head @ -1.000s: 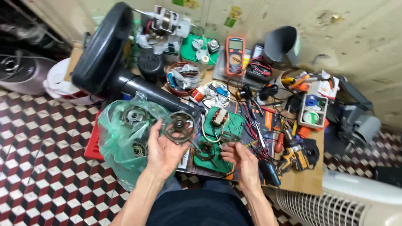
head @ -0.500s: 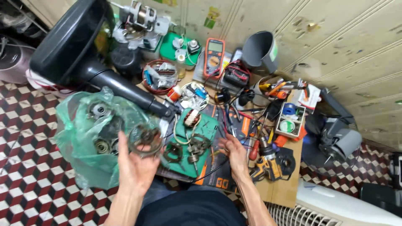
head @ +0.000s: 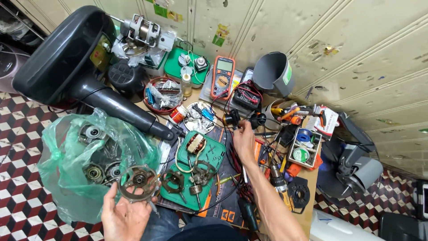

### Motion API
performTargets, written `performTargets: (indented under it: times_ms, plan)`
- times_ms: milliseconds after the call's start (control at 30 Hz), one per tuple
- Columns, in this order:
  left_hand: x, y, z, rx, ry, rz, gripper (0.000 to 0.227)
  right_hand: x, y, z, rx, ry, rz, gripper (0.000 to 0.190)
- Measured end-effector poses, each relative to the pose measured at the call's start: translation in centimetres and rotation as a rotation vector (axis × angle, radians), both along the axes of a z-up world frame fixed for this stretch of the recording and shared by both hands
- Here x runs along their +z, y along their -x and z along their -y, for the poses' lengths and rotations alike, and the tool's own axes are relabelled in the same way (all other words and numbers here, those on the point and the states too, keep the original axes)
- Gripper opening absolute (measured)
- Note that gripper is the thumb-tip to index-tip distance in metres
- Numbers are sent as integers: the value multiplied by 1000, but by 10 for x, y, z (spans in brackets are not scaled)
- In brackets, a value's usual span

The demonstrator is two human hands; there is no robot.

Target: The recorder is inspecting and identifying various disassembled components of an electric fan, including the motor housing and internal gears.

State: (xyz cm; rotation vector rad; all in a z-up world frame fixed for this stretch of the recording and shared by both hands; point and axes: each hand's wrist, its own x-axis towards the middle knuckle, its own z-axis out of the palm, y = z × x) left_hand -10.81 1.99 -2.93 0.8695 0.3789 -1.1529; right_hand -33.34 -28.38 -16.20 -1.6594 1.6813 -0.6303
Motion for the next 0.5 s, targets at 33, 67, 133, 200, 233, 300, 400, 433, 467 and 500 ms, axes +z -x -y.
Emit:
performTargets:
  times_ms: [33,67,133,200,233,300,400,433,467,500]
  plan:
    - [-6,-1,1,2,-3,-2,65,-15,-1,14,2,-3,-2,39]
    - [-12,-2,2,-22,27,-10,65,-30,-2,28,39,87,-24,39]
    - [-22,-5,4,-46,54,-24,65,-49,-7,47,77,174,-50,39]
    - [-29,-10,9,-21,69,-32,65,-56,-10,60,63,118,-98,53]
    - [-30,-15,11,-28,68,-39,65,-57,-13,61,57,117,-105,53]
    - [-31,-22,17,-15,27,-13,66,-56,-14,63,121,140,-138,57]
    - [-37,-36,28,-58,-99,-38,66,-59,-16,69,87,-18,-188,54]
    - [-35,-36,34,-62,-103,-41,66,-57,-15,70,83,-21,-190,54]
    - [-32,-37,39,-81,-77,-16,65,-55,-15,69,73,-62,-192,55]
    - [-29,-39,43,-99,-51,8,64,-53,-16,68,64,-103,-194,57]
